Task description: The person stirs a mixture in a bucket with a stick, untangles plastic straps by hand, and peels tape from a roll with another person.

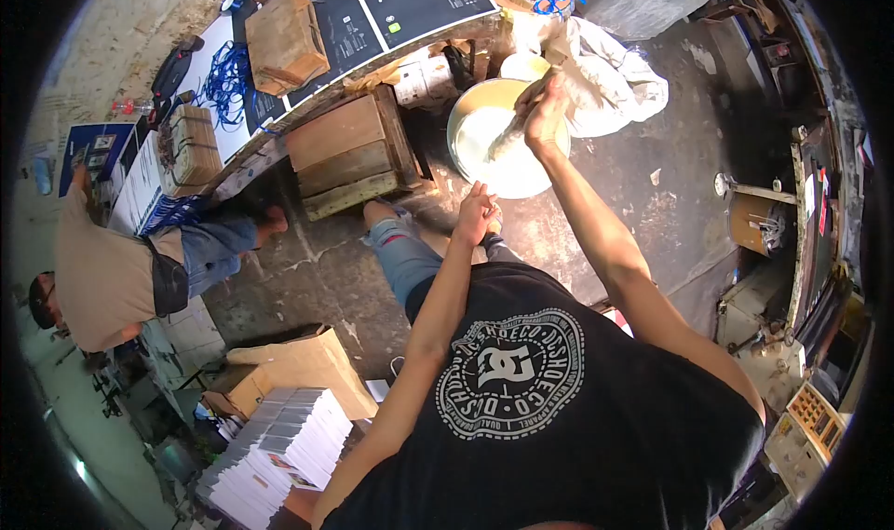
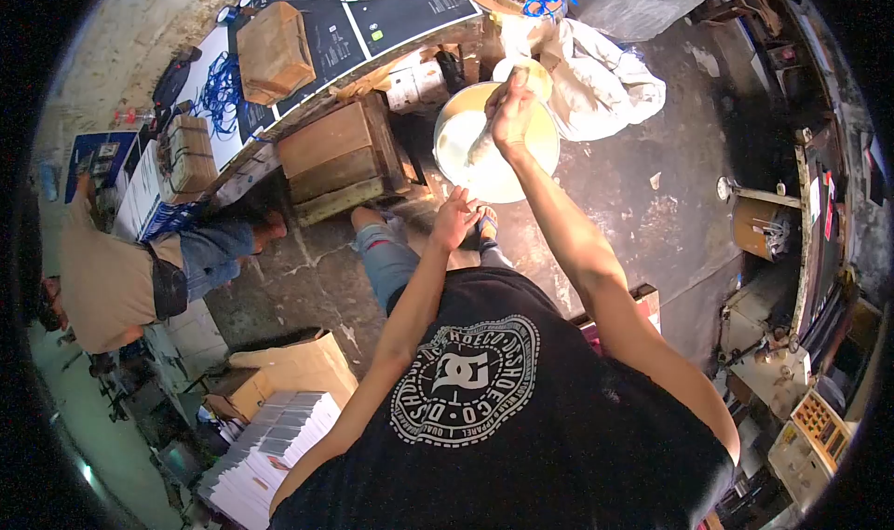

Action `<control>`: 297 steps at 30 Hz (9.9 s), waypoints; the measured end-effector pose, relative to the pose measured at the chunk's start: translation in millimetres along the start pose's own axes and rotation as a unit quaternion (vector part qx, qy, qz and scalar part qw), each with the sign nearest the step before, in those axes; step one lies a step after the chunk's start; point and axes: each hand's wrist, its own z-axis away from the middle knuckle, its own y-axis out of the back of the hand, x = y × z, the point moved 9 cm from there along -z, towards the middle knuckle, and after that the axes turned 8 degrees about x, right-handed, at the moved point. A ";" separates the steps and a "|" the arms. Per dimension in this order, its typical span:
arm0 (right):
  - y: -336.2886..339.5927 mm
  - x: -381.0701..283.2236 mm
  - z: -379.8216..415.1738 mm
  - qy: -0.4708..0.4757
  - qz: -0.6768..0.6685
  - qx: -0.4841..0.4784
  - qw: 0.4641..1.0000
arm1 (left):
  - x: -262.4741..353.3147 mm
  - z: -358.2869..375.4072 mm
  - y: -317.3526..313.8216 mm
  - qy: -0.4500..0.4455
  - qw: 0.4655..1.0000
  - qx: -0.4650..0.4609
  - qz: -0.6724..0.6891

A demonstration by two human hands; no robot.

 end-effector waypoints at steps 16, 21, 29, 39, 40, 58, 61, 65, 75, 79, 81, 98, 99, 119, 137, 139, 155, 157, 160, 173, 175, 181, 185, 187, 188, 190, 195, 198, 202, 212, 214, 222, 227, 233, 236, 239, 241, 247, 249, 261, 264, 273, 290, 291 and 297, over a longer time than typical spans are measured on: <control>-0.5 14.5 8.1 0.076 0.023 -0.037 0.996 | -0.7 -4.6 3.2 0.011 1.000 0.015 0.005; -12.8 -49.7 -3.0 0.027 -0.025 -0.068 0.997 | -5.6 -6.0 6.0 -0.011 1.000 0.003 -0.015; 11.0 0.7 0.8 0.072 -0.019 -0.151 0.986 | 4.8 -2.4 2.1 -0.003 0.999 0.024 -0.023; 7.7 30.7 5.8 0.049 -0.090 -0.206 0.973 | -7.7 -18.2 22.0 -0.022 0.999 0.041 -0.015; 6.0 25.9 7.9 0.035 -0.079 -0.216 0.973 | -8.3 -19.0 22.2 0.005 0.998 0.055 -0.021; -22.4 32.8 6.9 0.078 0.021 -0.228 0.970 | -16.2 -27.2 25.4 -0.018 0.998 0.054 -0.006; -33.9 -14.6 14.2 0.103 0.009 -0.274 0.956 | -22.0 -26.6 29.1 -0.013 0.999 0.046 -0.001; -23.8 28.0 10.2 0.080 -0.033 -0.210 0.974 | -9.3 -14.6 13.5 -0.015 0.999 0.027 -0.011; -22.3 -8.0 -7.5 0.072 -0.060 -0.099 0.991 | -11.6 -15.7 15.1 -0.023 0.999 0.012 0.020; -32.5 60.3 6.8 0.093 -0.007 -0.223 0.970 | 0.8 -5.6 2.3 -0.034 0.999 0.010 -0.002; -34.7 47.6 17.0 0.163 0.044 -0.247 0.954 | 3.3 0.5 -0.1 -0.029 0.999 0.013 -0.015; -42.5 21.4 -22.0 0.062 0.196 -0.283 0.937 | -2.2 0.3 7.3 -0.051 0.993 0.031 -0.105; -41.5 18.9 -21.9 0.050 0.185 -0.289 0.938 | -5.4 7.3 10.5 -0.043 0.989 0.060 -0.127; 189.8 119.2 -29.9 -0.038 0.256 -0.151 0.954 | -170.0 171.9 100.5 0.231 0.822 -0.026 -0.520; 557.2 151.9 70.5 -0.135 0.529 -0.137 0.826 | -350.2 313.8 215.1 -0.092 0.804 0.505 -0.301; 547.1 152.5 70.6 -0.151 0.548 -0.172 0.805 | -374.4 280.1 251.8 -0.083 0.850 0.497 -0.155; 358.2 163.9 -190.1 -0.082 0.490 -0.248 0.832 | -221.7 92.5 172.4 -0.131 0.870 0.425 -0.212; 317.5 178.3 -253.4 -0.040 0.486 -0.243 0.839 | -216.4 92.1 134.7 -0.160 0.853 0.460 -0.189; 255.3 236.1 -358.9 0.062 0.472 -0.269 0.837 | -288.9 45.0 81.7 0.054 0.931 0.199 0.300; -12.8 274.3 -571.1 0.176 0.572 -0.375 0.708 | -274.8 33.5 -129.3 0.117 0.876 0.465 0.054; -36.9 287.0 -576.2 0.178 0.608 -0.415 0.653 | -263.5 31.1 -137.6 0.129 0.859 0.492 0.056; -71.4 328.5 -589.8 0.187 0.664 -0.446 0.570 | -236.8 25.4 -162.5 0.147 0.843 0.516 0.031; -75.3 354.7 -593.2 0.168 0.673 -0.457 0.557 | -232.2 14.1 -181.6 0.149 0.853 0.500 0.025; -76.3 364.6 -594.6 0.173 0.676 -0.450 0.557 | -246.5 13.7 -181.9 0.139 0.850 0.507 0.033; -77.9 368.9 -596.3 0.174 0.676 -0.446 0.560 | -251.5 13.8 -183.1 0.130 0.852 0.505 0.047; -79.1 368.1 -593.1 0.182 0.673 -0.437 0.568 | -255.0 14.7 -187.0 0.110 0.855 0.501 0.077; -76.9 354.9 -593.3 0.186 0.636 -0.434 0.610 | -247.0 12.9 -193.0 0.120 0.849 0.510 0.066; -73.8 350.5 -592.3 0.182 0.624 -0.439 0.621 | -241.4 11.0 -197.6 0.128 0.844 0.515 0.082; -71.9 351.5 -591.8 0.162 0.637 -0.437 0.614 | -244.0 16.4 -201.3 0.130 0.837 0.520 0.106; -57.9 365.0 -598.4 0.135 0.606 -0.432 0.654 | -229.4 -1.0 -202.4 0.109 0.850 0.514 0.040; -53.0 359.6 -593.4 0.121 0.594 -0.435 0.666 | -204.3 -13.1 -205.4 0.074 0.859 0.505 0.030; -45.3 370.3 -609.3 0.066 0.481 -0.443 0.754 | -150.2 -39.2 -226.4 0.029 0.879 0.476 0.018; -50.0 399.7 -626.9 0.016 0.407 -0.518 0.752 | -172.5 -26.1 -221.2 0.072 0.874 0.481 -0.005; -59.4 392.4 -619.1 0.020 0.430 -0.534 0.728 | -179.9 -17.7 -226.0 0.112 0.867 0.485 -0.008; -58.5 394.5 -619.2 0.025 0.442 -0.501 0.744 | -182.1 -17.2 -227.3 0.103 0.866 0.489 0.003; -58.6 393.3 -611.4 0.026 0.509 -0.487 0.710 | -187.0 -16.5 -227.8 0.093 0.865 0.494 0.007; -57.7 383.6 -607.7 0.021 0.524 -0.497 0.691 | -189.9 -15.3 -230.3 0.095 0.865 0.492 -0.001; -35.5 369.6 -602.2 -0.008 0.441 -0.482 0.757 | -208.2 -4.9 -233.0 0.085 0.870 0.486 0.012; -13.4 327.2 -603.4 -0.019 0.470 -0.453 0.757 | -215.7 -5.6 -227.9 0.085 0.877 0.473 -0.001; 262.5 133.0 -547.3 -0.144 0.367 -0.317 0.863 | -183.6 -29.1 -264.7 -0.213 0.674 0.098 -0.700; 326.3 80.2 -502.3 -0.261 0.216 -0.313 0.887 | -171.3 -15.4 -277.6 -0.175 0.897 0.206 -0.351; 566.3 37.5 -419.5 -0.343 -0.001 -0.113 0.932 | -144.5 -156.8 -293.7 -0.096 0.931 0.142 -0.322; 867.9 8.9 -378.5 -0.321 0.069 0.273 0.904 | -257.5 -197.2 -904.7 -0.117 0.799 -0.360 -0.467; 877.4 1.4 -397.6 -0.330 0.083 0.267 0.901 | -282.1 -192.0 -934.3 -0.089 0.784 -0.356 -0.502; 890.8 -54.3 -558.5 -0.265 0.201 0.111 0.937 | -377.8 -227.5 -1054.3 -0.045 0.725 -0.412 -0.550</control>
